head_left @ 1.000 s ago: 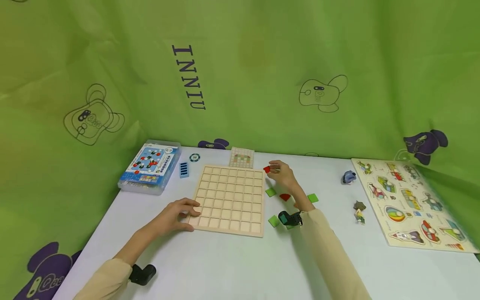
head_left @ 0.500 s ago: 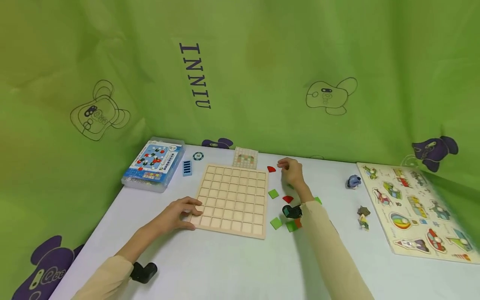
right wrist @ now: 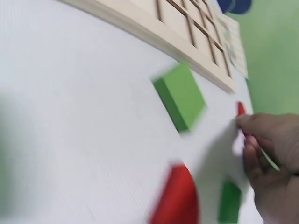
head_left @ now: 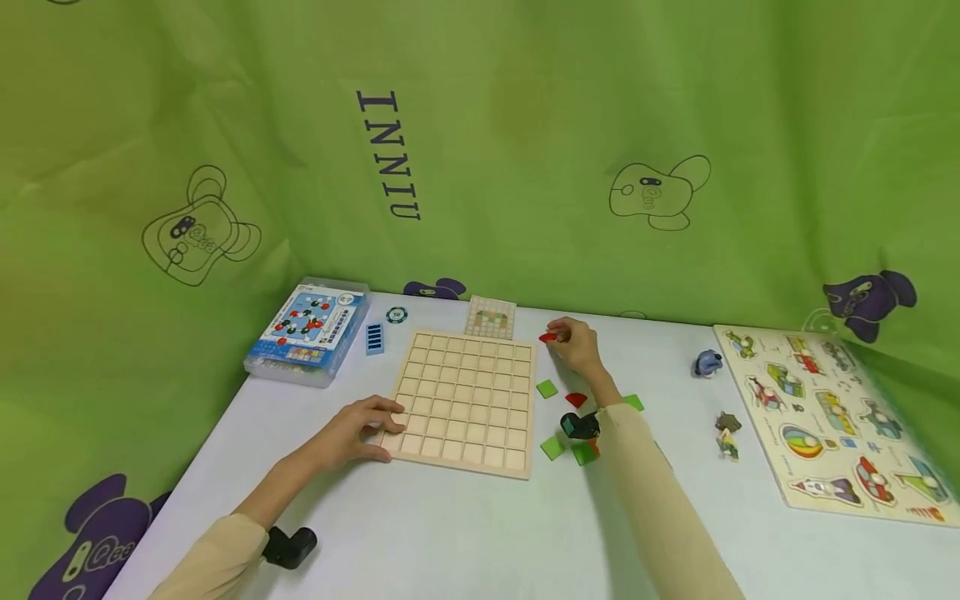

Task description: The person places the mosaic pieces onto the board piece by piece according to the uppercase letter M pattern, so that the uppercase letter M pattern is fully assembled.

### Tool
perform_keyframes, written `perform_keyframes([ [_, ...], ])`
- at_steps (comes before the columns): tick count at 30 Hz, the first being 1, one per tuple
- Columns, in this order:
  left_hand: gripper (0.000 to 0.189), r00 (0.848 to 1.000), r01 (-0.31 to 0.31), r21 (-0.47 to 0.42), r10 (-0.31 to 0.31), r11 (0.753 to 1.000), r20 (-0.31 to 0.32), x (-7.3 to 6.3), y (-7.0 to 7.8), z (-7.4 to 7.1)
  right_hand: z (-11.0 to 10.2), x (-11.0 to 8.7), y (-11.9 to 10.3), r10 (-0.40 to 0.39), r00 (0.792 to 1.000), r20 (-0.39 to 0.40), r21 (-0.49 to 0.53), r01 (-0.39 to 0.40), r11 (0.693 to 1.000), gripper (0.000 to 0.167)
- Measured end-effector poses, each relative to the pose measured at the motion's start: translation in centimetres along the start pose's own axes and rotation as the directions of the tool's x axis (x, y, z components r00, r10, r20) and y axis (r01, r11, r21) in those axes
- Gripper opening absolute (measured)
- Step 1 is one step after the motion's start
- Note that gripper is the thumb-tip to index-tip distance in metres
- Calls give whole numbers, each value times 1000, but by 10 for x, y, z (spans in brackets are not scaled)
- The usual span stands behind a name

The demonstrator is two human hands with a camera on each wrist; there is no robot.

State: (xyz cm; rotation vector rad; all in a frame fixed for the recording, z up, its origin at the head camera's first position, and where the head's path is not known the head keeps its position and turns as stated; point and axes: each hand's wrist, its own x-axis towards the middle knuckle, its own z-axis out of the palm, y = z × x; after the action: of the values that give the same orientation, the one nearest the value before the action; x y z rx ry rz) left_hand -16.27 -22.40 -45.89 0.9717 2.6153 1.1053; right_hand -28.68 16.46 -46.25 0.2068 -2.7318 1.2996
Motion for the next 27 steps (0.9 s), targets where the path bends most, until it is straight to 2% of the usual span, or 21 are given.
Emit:
perform_keyframes([
  [5,33,1000,5,5,-4,1000,-26,-2,0,-1,-15,1,8,9,995,97,38,-12,999,35],
  [11,31,999,48,-40,-48,998,-13,-3,-2,1,-20,1,16,38,990,134,74,-48,996,31],
  [15,29,997,74,-56,-75,996,-8,-1,-4,1,-23,-9,17,83,991,107,132,-97,987,33],
  [20,30,995,95,-83,-97,992,-12,2,-5,-2,-15,-29,5,150,989,20,246,-150,958,33],
  [23,31,994,106,-93,-107,990,-7,3,-5,-2,-1,-40,-9,148,988,-38,270,-133,954,31],
  [27,32,992,128,-90,-129,988,-2,5,-4,-2,25,-51,-34,92,994,-58,302,-70,951,29],
])
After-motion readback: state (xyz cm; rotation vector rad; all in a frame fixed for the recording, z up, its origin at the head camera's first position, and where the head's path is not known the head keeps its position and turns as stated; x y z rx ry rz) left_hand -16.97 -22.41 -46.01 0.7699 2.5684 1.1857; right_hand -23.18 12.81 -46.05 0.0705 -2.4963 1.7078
